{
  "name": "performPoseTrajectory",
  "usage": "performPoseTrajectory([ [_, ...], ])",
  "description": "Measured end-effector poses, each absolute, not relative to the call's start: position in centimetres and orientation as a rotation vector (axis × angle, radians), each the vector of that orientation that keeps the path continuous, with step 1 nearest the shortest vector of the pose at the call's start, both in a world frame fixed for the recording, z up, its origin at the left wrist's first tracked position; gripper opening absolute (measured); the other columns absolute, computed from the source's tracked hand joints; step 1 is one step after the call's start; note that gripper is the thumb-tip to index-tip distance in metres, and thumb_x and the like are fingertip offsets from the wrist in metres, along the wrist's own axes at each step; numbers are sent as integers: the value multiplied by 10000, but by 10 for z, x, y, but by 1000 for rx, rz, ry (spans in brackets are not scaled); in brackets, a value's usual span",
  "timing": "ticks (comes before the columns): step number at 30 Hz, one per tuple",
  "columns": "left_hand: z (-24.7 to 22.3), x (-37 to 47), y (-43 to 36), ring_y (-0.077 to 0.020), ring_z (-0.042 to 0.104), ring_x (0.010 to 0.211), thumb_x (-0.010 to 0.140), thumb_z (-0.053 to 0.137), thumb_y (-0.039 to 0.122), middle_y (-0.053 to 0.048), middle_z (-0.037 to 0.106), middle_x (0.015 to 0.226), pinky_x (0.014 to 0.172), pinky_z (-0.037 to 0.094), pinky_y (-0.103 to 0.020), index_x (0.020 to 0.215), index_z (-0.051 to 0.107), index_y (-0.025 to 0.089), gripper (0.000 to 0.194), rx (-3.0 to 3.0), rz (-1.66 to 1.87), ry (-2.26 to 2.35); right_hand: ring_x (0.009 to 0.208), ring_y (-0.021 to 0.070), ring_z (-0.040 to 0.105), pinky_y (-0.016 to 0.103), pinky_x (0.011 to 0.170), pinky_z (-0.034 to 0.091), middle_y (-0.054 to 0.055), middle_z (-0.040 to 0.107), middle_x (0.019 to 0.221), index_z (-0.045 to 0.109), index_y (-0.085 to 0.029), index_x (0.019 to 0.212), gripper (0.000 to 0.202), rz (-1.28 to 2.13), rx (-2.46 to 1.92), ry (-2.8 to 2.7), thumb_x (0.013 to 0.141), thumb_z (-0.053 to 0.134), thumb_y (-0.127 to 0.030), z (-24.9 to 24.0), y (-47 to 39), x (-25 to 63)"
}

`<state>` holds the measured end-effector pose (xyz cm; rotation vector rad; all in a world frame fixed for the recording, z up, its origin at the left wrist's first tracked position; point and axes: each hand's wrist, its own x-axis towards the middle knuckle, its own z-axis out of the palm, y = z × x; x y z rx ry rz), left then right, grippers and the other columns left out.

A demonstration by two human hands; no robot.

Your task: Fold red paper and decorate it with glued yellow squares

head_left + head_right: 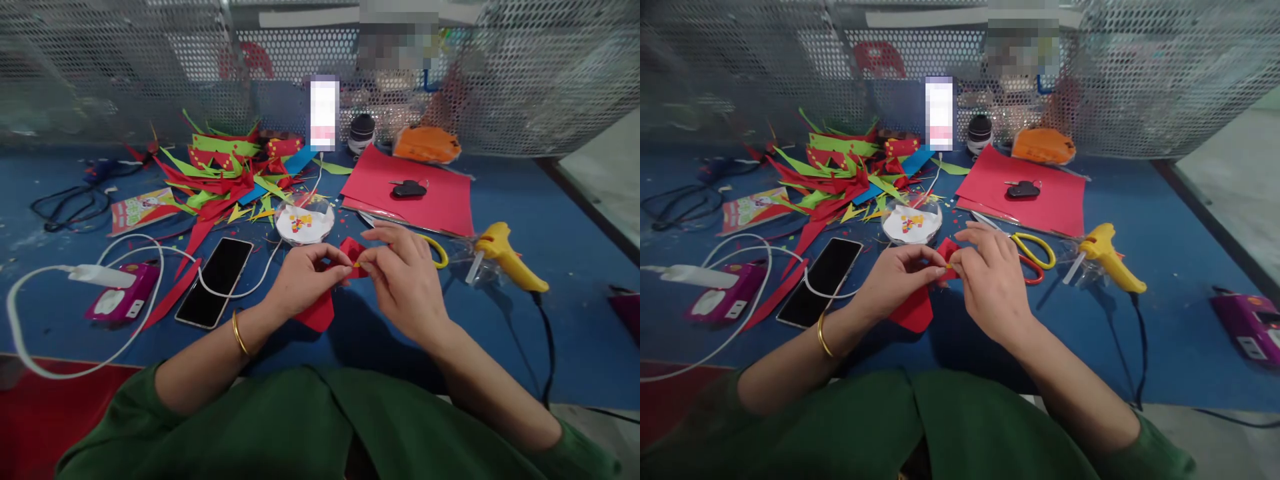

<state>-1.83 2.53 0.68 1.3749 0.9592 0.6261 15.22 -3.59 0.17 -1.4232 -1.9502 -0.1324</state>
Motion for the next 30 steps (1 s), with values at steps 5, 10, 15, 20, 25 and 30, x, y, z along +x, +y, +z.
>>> performPoseTrajectory([
  [5,4,-20,24,-142,701,659,750,734,251,-16,717,689,687,554,-256,803,690,151,121,1393,618,960,1253,296,575,480,969,457,112,685,1183,630,-220,895,155,-145,-1434,-1961,956,501,-158,-1,-36,149],
  [10,2,-21,24,-133,675,653,765,737,275,-13,719,689,682,545,-254,801,706,151,133,1421,635,959,1263,288,567,483,1003,445,86,699,1157,675,-241,913,158,-83,-1443,-1881,950,532,-184,0,-37,152],
  [15,0,-22,25,-112,651,637,779,741,282,-3,710,677,663,531,-231,804,713,154,134,1429,672,943,1200,281,601,495,1010,465,76,692,1126,683,-267,905,92,41,-1452,-1727,933,597,-249,0,-37,159],
  [20,0,-21,23,-121,661,654,776,743,275,-9,717,697,670,531,-240,802,717,154,127,1447,643,933,1298,294,544,526,1063,445,93,670,1192,674,-241,881,55,194,-1421,-1751,902,624,-229,-3,-35,159],
  [25,1,-22,22,-116,654,658,789,733,267,-6,717,706,676,518,-236,808,723,157,112,1482,643,924,1325,296,525,543,1071,433,96,669,1205,647,-234,828,86,239,-1422,-1752,900,608,-208,-5,-35,157],
  [30,1,-21,22,-114,654,656,781,742,257,0,717,700,669,515,-232,796,726,162,98,1496,650,933,1305,274,539,512,1077,426,107,673,1216,629,-222,802,106,303,-1397,-1753,899,597,-195,-3,-36,157],
])
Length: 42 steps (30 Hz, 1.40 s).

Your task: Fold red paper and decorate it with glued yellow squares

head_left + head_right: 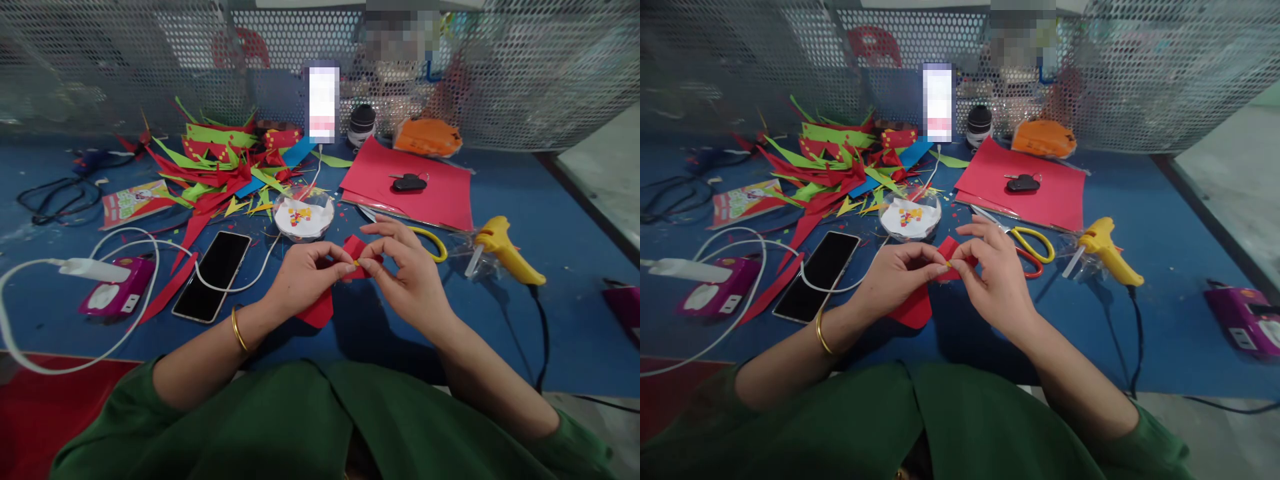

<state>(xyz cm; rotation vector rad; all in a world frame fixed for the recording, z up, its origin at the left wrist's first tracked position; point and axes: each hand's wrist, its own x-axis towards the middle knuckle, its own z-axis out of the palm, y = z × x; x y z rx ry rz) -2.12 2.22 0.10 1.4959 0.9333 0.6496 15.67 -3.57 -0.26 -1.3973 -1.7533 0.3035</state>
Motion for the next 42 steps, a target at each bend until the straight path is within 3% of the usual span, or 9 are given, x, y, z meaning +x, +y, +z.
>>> performPoseTrajectory([
  [10,-6,-19,23,-109,654,633,754,773,264,35,660,687,634,512,-226,819,588,174,216,1375,739,909,1152,233,628,438,1038,425,82,702,1113,642,-214,748,127,630,-1469,-1301,864,637,-267,-5,-32,154],
  [13,-9,-18,23,-105,646,638,755,760,237,46,666,715,621,496,-219,922,547,192,274,1336,758,935,1127,223,633,424,1023,431,76,700,1108,651,-216,756,110,607,-1474,-1275,855,643,-262,-6,-32,152],
  [18,-9,-18,22,-101,649,677,779,720,201,15,708,787,661,502,-220,1113,618,168,351,1269,695,859,1085,209,646,402,993,449,71,706,1075,665,-214,764,98,594,-1476,-1291,850,652,-259,-9,-31,148],
  [25,-10,-16,20,-104,647,701,742,760,194,17,707,787,672,495,-219,1021,599,165,324,1182,758,895,1085,200,640,394,999,453,60,704,1058,664,-217,767,86,573,-1456,-1272,846,659,-250,-10,-32,144],
  [33,-8,-15,17,-107,627,747,740,759,212,-14,720,863,726,496,-237,921,718,145,197,1127,765,869,1090,200,633,399,1001,457,58,698,1059,668,-217,770,86,570,-1452,-1265,850,656,-246,-10,-32,144],
  [42,-5,-14,16,-107,594,738,742,738,205,-5,708,831,721,468,-237,866,737,148,136,1159,762,853,1061,194,637,401,985,466,59,700,1032,664,-218,774,82,500,-1452,-1286,853,652,-238,-12,-32,139],
])
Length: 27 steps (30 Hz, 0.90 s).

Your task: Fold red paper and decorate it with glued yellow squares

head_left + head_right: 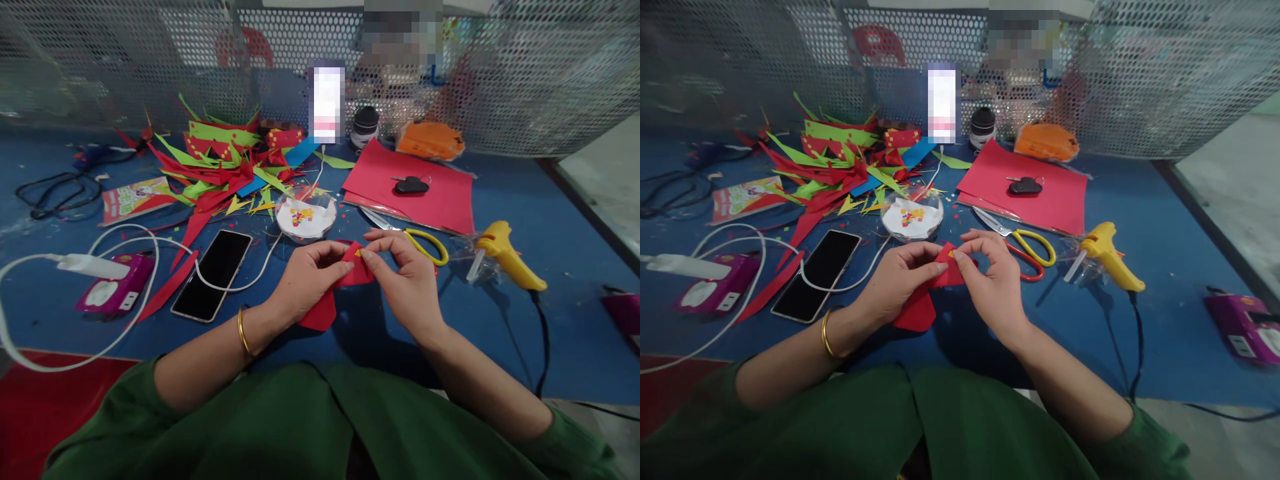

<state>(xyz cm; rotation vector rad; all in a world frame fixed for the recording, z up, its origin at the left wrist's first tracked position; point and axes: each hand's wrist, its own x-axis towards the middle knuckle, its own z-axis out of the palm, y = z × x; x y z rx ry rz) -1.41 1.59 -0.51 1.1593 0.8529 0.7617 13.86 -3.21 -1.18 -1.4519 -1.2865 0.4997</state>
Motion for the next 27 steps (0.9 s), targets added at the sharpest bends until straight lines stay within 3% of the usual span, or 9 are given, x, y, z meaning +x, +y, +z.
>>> performPoseTrajectory([
  [21,-7,-12,15,-119,586,704,763,753,288,-10,705,768,677,477,-243,778,744,163,126,1276,816,949,1056,207,642,431,993,469,44,694,1015,631,-229,766,88,522,-1454,-1286,853,642,-239,-13,-34,132],
  [27,-5,-15,17,-106,588,700,746,792,298,-4,716,784,670,468,-231,795,751,166,148,1138,813,948,1030,196,645,395,972,480,47,692,1024,644,-226,927,76,544,-1438,-1171,868,652,-272,-6,-37,145],
])
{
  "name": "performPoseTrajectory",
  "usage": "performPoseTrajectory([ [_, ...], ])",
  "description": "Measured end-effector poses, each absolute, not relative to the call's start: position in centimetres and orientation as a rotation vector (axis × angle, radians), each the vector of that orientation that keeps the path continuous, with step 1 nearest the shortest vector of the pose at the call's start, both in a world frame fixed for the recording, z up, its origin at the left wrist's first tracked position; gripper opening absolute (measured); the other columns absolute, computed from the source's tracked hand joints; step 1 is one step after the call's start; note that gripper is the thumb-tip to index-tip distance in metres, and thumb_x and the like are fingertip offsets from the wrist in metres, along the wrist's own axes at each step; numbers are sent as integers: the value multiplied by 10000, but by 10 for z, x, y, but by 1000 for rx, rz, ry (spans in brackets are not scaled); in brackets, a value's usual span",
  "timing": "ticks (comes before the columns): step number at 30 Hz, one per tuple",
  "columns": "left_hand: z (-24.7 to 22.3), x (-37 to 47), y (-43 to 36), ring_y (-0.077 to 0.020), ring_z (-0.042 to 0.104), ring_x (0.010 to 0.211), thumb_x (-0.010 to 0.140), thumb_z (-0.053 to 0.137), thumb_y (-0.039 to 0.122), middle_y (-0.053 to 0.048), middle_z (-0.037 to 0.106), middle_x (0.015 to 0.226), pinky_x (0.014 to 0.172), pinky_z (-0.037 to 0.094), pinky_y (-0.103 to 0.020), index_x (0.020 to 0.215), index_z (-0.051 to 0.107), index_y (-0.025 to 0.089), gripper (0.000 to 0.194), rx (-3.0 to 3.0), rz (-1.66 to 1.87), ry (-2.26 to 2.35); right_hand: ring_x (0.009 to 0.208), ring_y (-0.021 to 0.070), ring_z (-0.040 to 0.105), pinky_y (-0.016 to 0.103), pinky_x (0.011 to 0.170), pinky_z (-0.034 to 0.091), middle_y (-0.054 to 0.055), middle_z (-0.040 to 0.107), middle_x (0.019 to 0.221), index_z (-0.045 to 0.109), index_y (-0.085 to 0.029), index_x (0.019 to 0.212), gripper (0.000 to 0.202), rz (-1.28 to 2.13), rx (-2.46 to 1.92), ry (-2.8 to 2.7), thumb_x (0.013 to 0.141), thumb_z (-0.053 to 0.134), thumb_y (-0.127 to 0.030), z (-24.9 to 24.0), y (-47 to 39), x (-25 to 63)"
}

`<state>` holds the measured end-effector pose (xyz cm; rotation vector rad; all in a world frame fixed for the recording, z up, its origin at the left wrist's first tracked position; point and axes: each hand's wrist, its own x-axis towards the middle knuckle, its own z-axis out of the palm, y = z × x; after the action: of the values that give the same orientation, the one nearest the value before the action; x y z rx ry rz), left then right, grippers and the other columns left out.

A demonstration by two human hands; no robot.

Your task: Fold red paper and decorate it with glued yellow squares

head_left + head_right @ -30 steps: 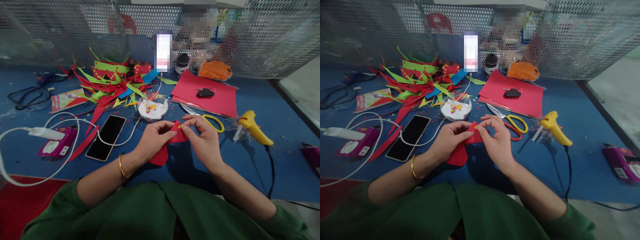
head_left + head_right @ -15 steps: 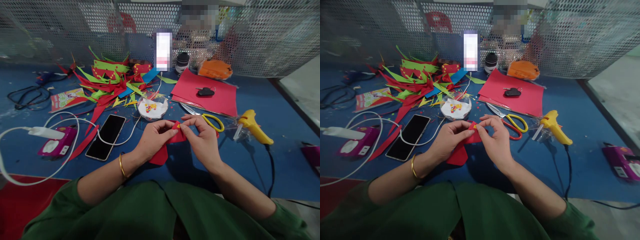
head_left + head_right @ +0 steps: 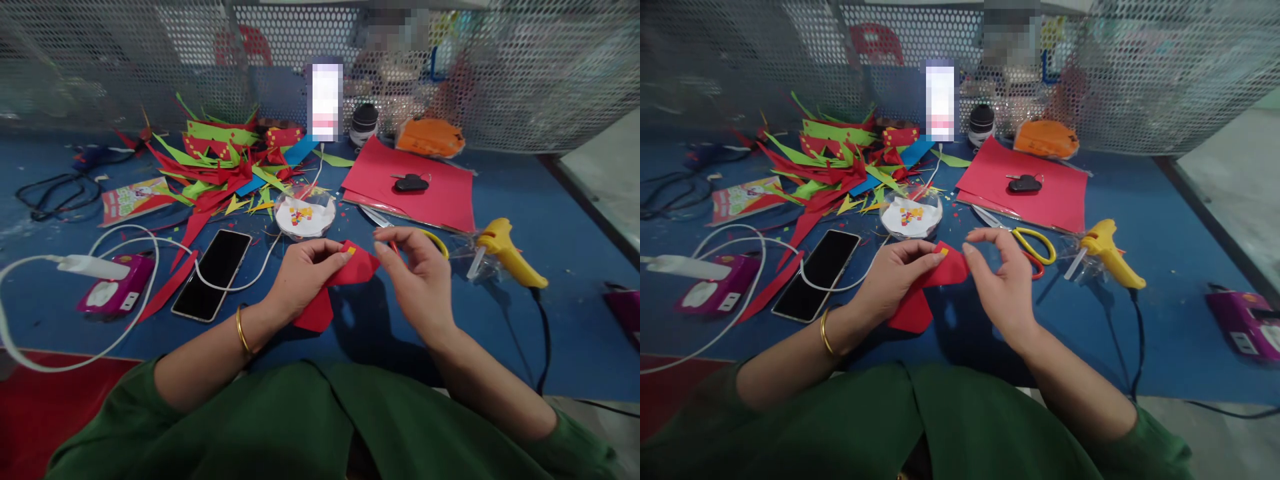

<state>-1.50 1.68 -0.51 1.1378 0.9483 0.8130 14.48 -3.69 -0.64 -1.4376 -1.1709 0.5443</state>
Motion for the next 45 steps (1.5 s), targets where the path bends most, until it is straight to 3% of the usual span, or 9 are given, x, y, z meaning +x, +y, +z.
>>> performPoseTrajectory([
  [4,-4,-19,20,-103,603,696,718,823,300,3,723,780,673,480,-225,792,756,171,164,1024,854,935,870,183,666,364,828,516,19,680,890,606,-233,1047,221,577,-1471,-1126,858,673,-325,0,-39,154],
  [10,-3,-21,21,-96,606,681,706,830,277,11,725,768,675,489,-220,779,757,181,141,974,876,900,684,144,620,315,673,505,-30,663,739,588,-208,1138,431,889,-1461,-1081,770,746,-367,-4,-37,145],
  [17,2,-19,19,-89,542,604,764,760,357,18,667,678,605,450,-229,710,732,187,180,970,863,869,633,121,578,300,663,490,-66,610,673,597,-211,1110,403,875,-1412,-1036,748,731,-328,-5,-37,139],
  [27,1,-20,20,-93,535,607,711,815,328,12,677,673,600,426,-233,706,736,171,176,1120,887,984,662,128,596,317,716,506,-56,631,693,607,-213,1102,373,860,-1419,-1092,751,713,-283,-4,-40,134],
  [32,2,-20,20,-88,502,579,764,777,410,20,636,632,595,421,-240,677,722,177,254,1128,890,919,636,118,572,311,704,495,-70,607,673,605,-217,1109,380,853,-1420,-1080,755,716,-296,-5,-40,136],
  [37,0,-21,21,-99,527,617,734,795,330,13,655,677,600,419,-236,707,715,174,177,1180,890,983,656,126,587,314,708,495,-63,611,685,606,-221,1096,359,853,-1407,-1101,760,709,-293,-6,-40,134],
  [45,-3,-21,22,-88,511,607,757,784,335,19,641,670,591,404,-224,702,699,170,193,1189,877,958,654,120,578,307,705,486,-68,601,676,607,-207,1099,366,865,-1409,-1087,754,708,-278,-6,-40,134],
])
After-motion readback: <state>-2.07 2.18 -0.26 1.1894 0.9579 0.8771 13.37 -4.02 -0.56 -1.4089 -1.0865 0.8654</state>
